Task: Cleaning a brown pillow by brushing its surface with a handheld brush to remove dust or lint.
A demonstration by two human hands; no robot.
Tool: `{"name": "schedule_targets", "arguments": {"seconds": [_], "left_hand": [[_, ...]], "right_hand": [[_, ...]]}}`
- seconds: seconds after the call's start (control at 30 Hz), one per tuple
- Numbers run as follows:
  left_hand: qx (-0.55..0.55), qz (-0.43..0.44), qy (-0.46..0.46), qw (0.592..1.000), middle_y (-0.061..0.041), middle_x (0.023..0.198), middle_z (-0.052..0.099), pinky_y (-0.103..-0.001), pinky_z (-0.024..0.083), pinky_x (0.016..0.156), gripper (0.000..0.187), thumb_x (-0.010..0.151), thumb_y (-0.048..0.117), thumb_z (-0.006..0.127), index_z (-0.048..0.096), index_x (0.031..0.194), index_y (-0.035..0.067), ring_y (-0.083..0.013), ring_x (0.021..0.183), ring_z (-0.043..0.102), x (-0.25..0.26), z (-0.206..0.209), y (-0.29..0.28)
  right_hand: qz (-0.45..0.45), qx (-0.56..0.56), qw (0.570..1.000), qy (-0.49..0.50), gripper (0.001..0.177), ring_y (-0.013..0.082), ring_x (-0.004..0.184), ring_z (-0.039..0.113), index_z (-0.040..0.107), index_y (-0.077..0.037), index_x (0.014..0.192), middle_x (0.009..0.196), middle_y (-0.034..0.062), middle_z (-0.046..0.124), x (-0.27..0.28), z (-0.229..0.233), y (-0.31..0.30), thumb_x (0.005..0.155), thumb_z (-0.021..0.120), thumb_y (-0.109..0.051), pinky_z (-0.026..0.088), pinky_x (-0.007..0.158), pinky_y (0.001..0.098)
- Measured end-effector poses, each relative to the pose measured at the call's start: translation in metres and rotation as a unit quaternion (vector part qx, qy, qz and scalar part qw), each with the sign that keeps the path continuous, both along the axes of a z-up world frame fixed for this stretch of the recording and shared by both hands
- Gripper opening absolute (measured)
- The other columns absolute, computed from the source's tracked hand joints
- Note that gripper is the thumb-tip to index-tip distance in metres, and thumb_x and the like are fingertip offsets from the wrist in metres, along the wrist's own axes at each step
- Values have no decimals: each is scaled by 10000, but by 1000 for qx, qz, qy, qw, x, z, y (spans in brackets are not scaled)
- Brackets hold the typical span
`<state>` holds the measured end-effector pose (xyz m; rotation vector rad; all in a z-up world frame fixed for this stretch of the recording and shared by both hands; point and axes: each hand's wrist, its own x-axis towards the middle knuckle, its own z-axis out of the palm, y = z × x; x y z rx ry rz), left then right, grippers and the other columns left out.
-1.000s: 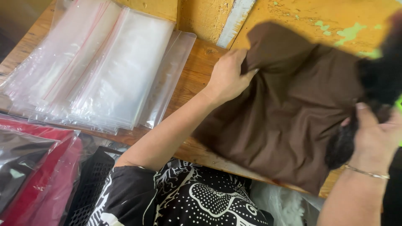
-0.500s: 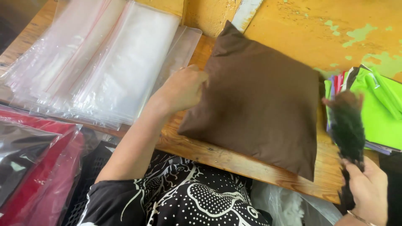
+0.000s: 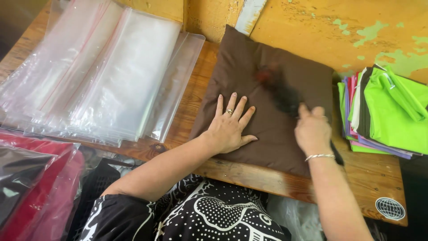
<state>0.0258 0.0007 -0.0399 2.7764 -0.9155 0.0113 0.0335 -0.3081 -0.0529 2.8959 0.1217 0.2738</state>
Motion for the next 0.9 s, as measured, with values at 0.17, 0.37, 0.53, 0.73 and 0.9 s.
{"name": "schedule_targets", "arguments": {"seconds": [0.17, 0.37, 0.53, 0.73, 0.9], "left_hand": [[26, -12, 13, 1000, -215, 1681, 185, -731, -41, 1207, 909, 953, 750, 386, 239, 1634, 165, -476, 1562, 22, 2, 3, -2], [-12, -53, 36, 998, -144, 1609, 335, -743, 34, 1207, 614, 958, 502, 565, 487, 1489, 205, -476, 1551, 111, 12, -11, 2], [-89, -76, 69, 991, -96, 1516, 474, -802, 105, 1156, 409, 861, 395, 670, 667, 1231, 220, -476, 1526, 223, 15, -6, 15], [-138, -18, -83, 987, -218, 1578, 383, -804, 118, 1151, 714, 966, 656, 451, 561, 1420, 116, -531, 1509, 214, -6, -2, 0], [-124, -39, -127, 983, -173, 1083, 666, -787, 67, 1194, 795, 968, 705, 291, 742, 1158, 78, -509, 1210, 487, -9, -25, -6]], "right_hand": [[-190, 144, 971, 5, 479, 451, 1039, 702, 678, -280, 1447, 1150, 149, 595, 70, -76, -165, 1040, 598, -520, 571, 846, 553], [-157, 167, 973, 9, 322, 461, 1090, 683, 734, -98, 1254, 1072, 248, 718, -11, -56, -93, 1089, 549, -304, 566, 888, 556], [-163, 171, 969, 75, 370, 458, 1100, 691, 767, -100, 1162, 1088, 240, 752, -87, -19, -80, 1038, 576, -392, 576, 887, 571], [-150, 131, 979, 30, 504, 327, 1113, 645, 607, -202, 1467, 1230, 94, 598, -115, 63, -7, 1001, 565, -388, 575, 863, 543], [131, 202, 970, 36, 665, 307, 946, 603, 481, -166, 1557, 1141, 128, 507, -95, 68, 80, 902, 572, -97, 538, 802, 451]]}}
